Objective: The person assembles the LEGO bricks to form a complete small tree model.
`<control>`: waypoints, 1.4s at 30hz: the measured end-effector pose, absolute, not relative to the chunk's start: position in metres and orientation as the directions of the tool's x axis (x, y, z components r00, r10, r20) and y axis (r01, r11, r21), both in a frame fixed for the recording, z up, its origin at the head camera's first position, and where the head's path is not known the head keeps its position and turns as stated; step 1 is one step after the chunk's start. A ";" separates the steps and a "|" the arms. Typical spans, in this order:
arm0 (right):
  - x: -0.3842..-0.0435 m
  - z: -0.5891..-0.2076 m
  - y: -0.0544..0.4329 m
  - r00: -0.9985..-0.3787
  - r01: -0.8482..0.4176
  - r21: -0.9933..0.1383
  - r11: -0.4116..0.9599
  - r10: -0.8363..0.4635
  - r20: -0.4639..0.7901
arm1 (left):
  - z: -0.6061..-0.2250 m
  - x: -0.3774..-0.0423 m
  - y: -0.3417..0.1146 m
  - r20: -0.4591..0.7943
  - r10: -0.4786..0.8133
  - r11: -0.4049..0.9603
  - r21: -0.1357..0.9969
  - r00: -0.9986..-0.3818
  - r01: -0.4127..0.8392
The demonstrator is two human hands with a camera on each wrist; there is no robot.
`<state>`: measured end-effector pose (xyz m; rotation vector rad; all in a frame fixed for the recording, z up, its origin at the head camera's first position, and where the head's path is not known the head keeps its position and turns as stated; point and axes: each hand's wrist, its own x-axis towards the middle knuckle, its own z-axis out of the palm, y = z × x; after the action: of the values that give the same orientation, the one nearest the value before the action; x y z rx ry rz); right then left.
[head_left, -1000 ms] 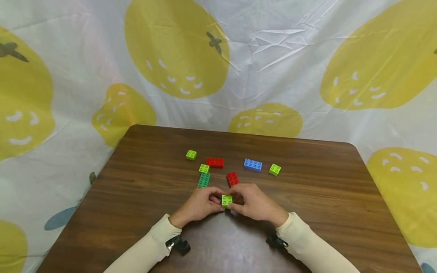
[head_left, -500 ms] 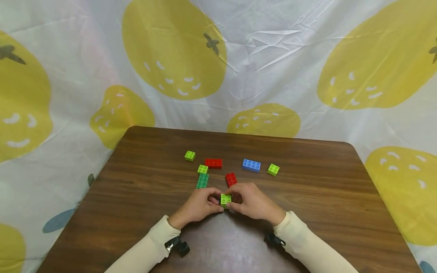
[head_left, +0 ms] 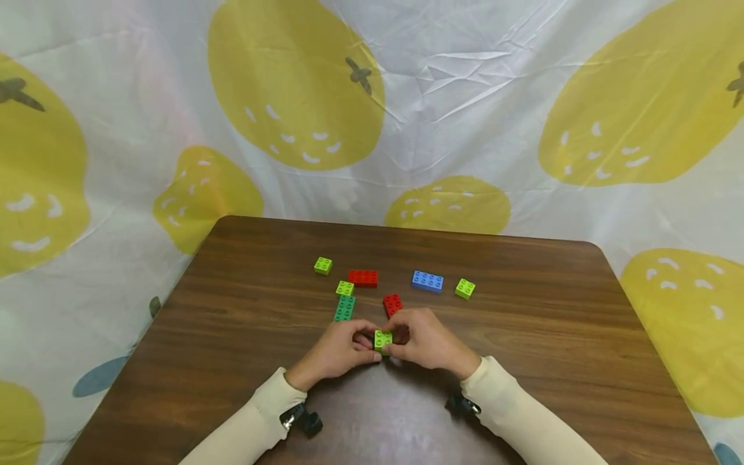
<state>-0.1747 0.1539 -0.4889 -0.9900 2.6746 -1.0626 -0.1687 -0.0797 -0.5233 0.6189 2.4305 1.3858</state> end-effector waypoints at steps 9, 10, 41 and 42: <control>-0.177 -0.488 0.151 -0.786 -0.513 -0.670 0.536 -0.608 0.115 | -0.516 -0.166 -0.083 -0.025 0.468 0.423 0.884 -0.883 0.199; -0.176 -0.488 0.151 -0.787 -0.511 -0.672 0.537 -0.607 0.113 | -0.516 -0.165 -0.083 -0.028 0.471 0.419 0.887 -0.881 0.196; -0.181 -0.473 0.183 -0.859 -0.424 -0.659 0.621 -0.506 0.076 | -0.509 -0.165 -0.080 -0.009 0.507 0.436 0.865 -0.862 0.248; -0.183 -0.472 0.186 -0.865 -0.420 -0.659 0.624 -0.495 0.083 | -0.509 -0.165 -0.080 -0.011 0.506 0.440 0.863 -0.863 0.247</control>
<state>-0.1828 0.1859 -0.4719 -0.7731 2.7337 -1.0674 -0.1650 -0.0804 -0.5093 0.6512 2.4271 1.3886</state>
